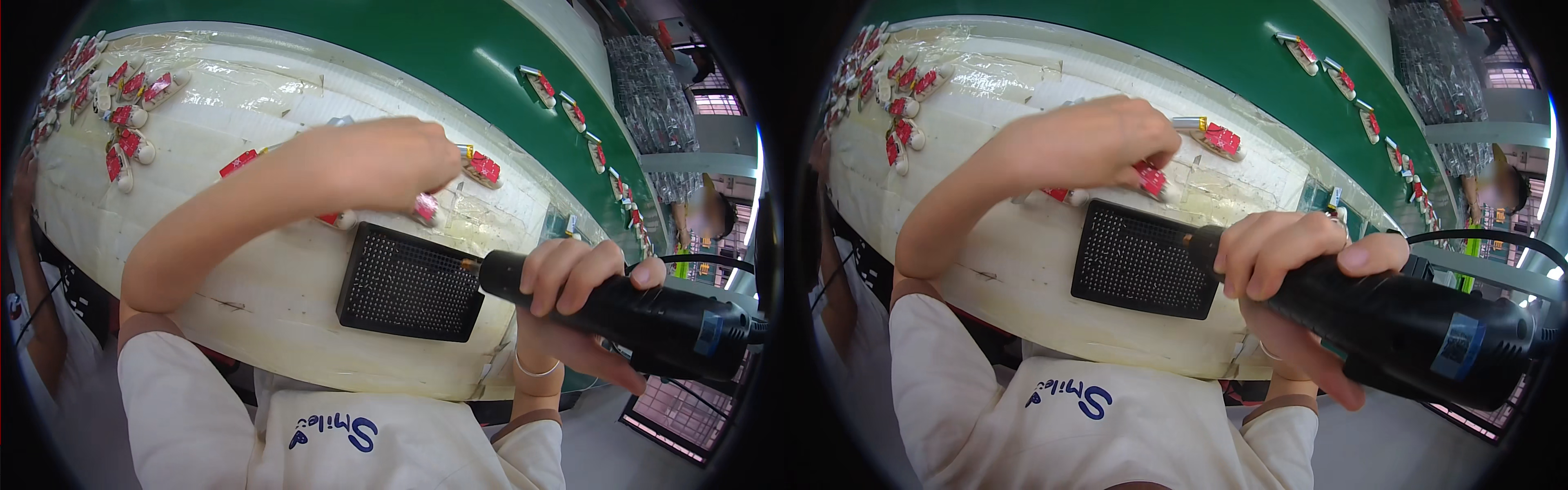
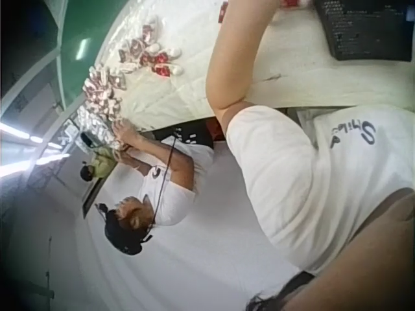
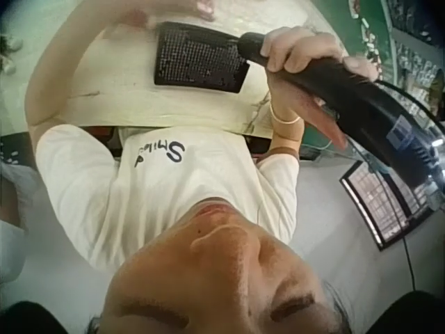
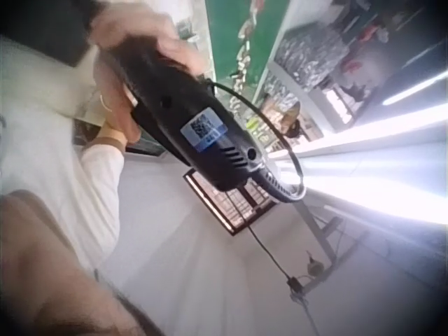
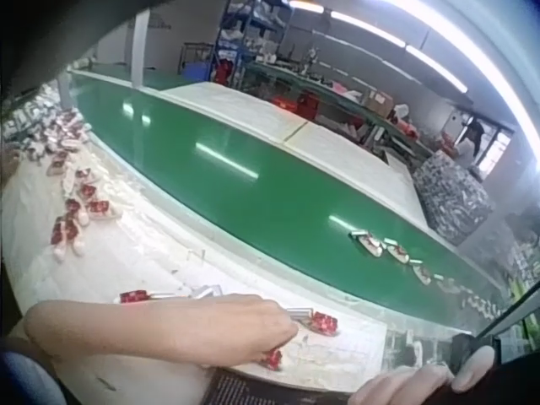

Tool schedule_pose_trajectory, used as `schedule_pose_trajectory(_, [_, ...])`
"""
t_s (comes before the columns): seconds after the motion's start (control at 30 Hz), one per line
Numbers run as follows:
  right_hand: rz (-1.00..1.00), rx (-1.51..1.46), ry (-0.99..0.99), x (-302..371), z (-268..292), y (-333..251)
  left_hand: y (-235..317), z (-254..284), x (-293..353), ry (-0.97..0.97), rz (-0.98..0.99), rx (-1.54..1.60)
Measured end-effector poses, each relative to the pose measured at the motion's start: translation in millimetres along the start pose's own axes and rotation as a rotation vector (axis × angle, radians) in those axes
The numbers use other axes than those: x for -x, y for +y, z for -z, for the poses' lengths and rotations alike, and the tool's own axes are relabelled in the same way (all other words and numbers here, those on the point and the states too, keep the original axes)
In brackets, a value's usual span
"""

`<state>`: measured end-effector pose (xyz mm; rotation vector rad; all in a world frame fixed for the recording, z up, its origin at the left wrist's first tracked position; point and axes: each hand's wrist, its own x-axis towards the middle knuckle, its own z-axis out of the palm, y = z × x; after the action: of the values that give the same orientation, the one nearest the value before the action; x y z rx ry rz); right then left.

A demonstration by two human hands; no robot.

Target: The person assembles electronic components and plastic parts by securing them with screws using an electric screwdriver at a factory workbench.

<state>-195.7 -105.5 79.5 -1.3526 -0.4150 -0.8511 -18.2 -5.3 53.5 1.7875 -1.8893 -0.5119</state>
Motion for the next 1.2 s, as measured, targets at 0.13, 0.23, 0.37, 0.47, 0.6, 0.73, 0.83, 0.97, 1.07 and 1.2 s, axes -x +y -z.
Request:
schedule_pose_trajectory(0.13, [-0.099,-0.078,-0.064,9.2,-8.9,1.8,-12.9,15.4,-7.5,0.015,0.005,0.031])
schedule_pose_trajectory(0.23, [-0.133,0.093,-0.094,9.0,-10.7,9.7,-20.9,-23.0,-28.8,0.324,-0.113,-0.095])
schedule_pose_trajectory(0.37, [-0.166,0.120,-0.068,11.3,-12.9,7.9,-23.9,-39.3,-37.1,0.417,-0.173,-0.207])
schedule_pose_trajectory(0.47, [-0.175,0.136,-0.048,12.0,-13.6,7.5,-21.9,-38.2,-37.3,0.343,-0.145,-0.170])
schedule_pose_trajectory(0.6, [-0.087,0.053,-0.097,6.6,-4.1,-0.5,-6.2,-27.9,-33.5,0.105,-0.178,0.019])
schedule_pose_trajectory(0.73, [0.062,0.007,-0.073,-5.6,1.9,-5.2,-0.2,-41.6,-26.5,0.128,-0.226,-0.019])
schedule_pose_trajectory(0.83, [0.037,0.034,-0.084,-8.4,10.8,-1.0,-2.2,-47.2,-28.2,0.164,-0.213,0.048])
schedule_pose_trajectory(0.97, [-0.033,0.030,-0.105,-5.2,18.9,5.1,-0.1,-46.0,-28.8,0.147,-0.177,0.120])
schedule_pose_trajectory(1.07, [-0.055,0.031,-0.113,-5.8,19.1,7.0,0.3,-45.6,-28.7,0.157,-0.183,0.116])
schedule_pose_trajectory(1.2, [-0.098,0.043,-0.098,-5.3,17.5,5.3,-0.1,-45.1,-29.1,0.147,-0.188,0.115])
